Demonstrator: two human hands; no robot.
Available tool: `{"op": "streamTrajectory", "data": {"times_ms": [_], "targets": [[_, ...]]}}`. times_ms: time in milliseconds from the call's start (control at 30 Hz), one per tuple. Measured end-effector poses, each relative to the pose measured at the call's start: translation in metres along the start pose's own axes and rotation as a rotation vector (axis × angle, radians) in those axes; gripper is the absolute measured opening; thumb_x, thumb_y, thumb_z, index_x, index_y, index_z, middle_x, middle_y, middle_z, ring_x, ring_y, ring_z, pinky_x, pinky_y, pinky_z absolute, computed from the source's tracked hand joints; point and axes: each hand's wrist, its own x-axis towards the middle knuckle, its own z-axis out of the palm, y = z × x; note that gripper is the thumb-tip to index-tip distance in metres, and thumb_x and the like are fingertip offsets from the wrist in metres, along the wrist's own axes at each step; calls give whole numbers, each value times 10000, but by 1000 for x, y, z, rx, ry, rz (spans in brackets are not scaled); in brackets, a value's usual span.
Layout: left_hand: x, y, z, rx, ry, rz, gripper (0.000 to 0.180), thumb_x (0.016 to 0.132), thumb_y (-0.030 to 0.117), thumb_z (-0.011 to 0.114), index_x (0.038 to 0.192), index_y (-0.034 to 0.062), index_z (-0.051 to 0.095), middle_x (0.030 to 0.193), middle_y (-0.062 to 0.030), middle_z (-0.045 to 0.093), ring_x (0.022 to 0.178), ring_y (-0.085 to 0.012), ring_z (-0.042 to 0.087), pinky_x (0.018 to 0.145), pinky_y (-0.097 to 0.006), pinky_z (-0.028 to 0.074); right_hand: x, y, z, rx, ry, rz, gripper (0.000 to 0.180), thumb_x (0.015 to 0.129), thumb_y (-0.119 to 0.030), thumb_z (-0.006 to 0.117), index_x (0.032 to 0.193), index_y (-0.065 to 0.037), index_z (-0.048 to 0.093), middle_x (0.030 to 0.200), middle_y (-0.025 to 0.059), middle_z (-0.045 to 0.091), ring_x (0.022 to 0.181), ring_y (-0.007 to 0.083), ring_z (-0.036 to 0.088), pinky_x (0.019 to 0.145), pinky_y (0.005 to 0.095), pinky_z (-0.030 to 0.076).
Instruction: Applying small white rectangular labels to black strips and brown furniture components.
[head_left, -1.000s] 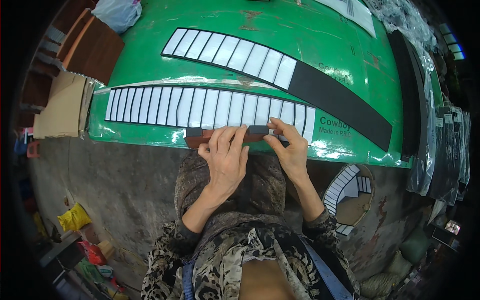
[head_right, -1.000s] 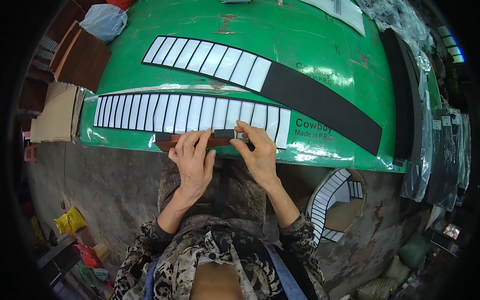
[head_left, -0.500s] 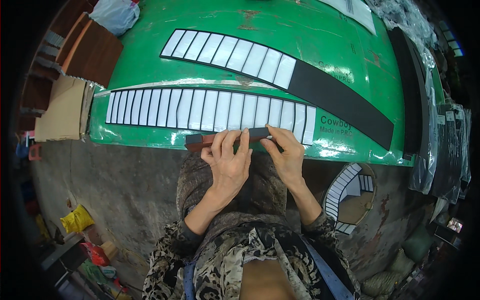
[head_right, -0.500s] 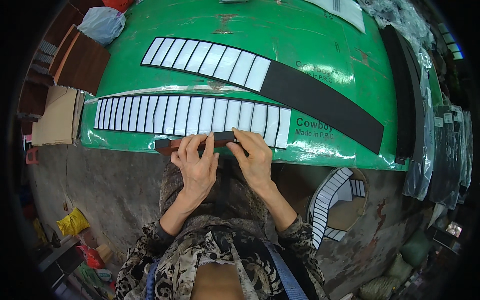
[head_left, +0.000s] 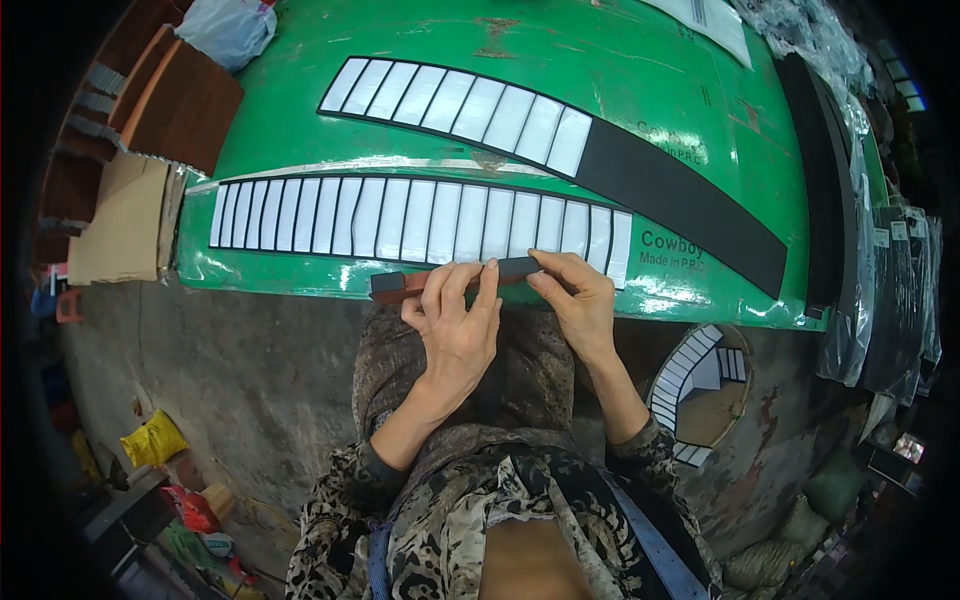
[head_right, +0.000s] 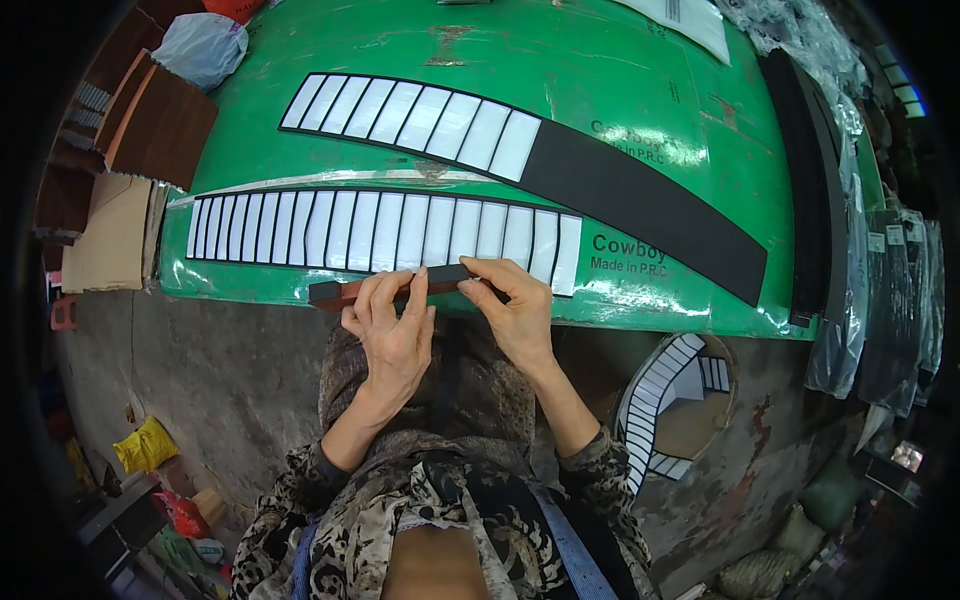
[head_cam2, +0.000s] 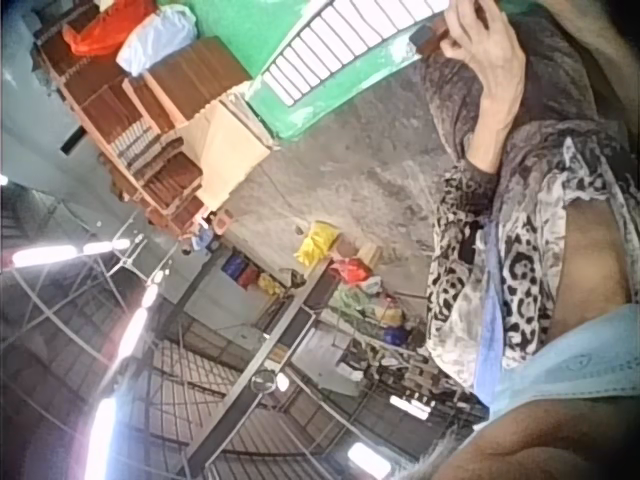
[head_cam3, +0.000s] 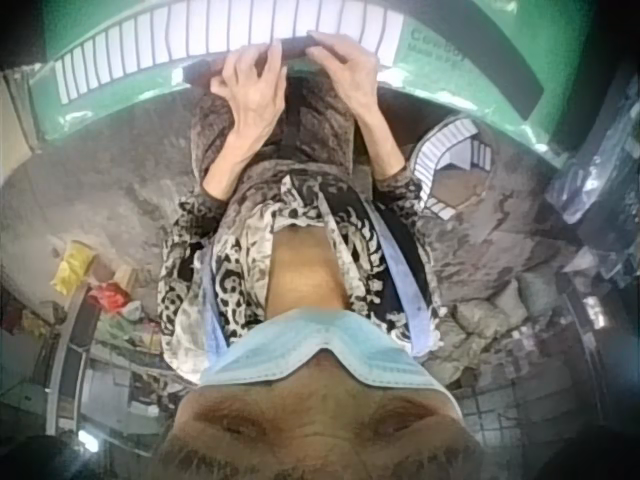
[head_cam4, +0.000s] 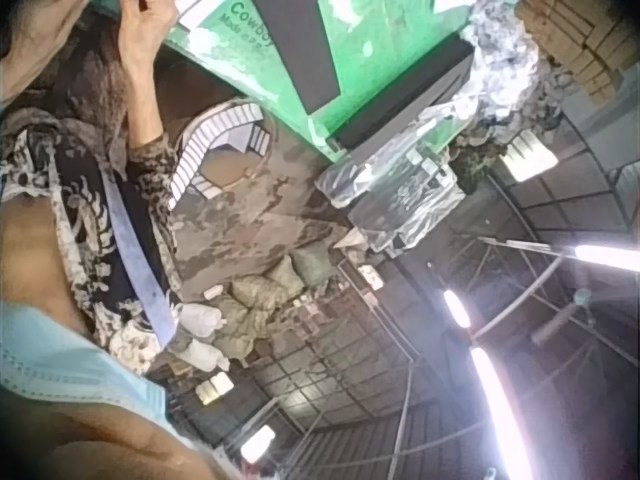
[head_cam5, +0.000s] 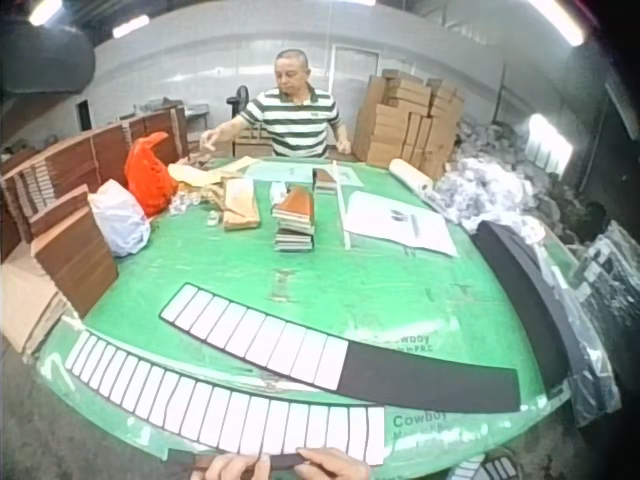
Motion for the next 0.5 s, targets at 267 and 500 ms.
{"op": "streamTrajectory", "data": {"times_ms": [267,500], "targets": [[0,0,2,6,-3,9,539,718,36,693,1240,79,567,1167,-57,514,1137,-249,421,825,-429,237,2,0,-5,51,-52,22,278,811,-62,689,1084,-9,671,959,88,658,762,119,598,673,235,477],[-9,-1,5,96,37,62,538,702,94,709,1222,65,572,1164,-54,508,1145,-241,405,859,-427,245,-1,-26,-8,-815,60,-665,488,682,1,670,1163,-68,622,1146,61,610,904,258,575,702,283,501]]}}
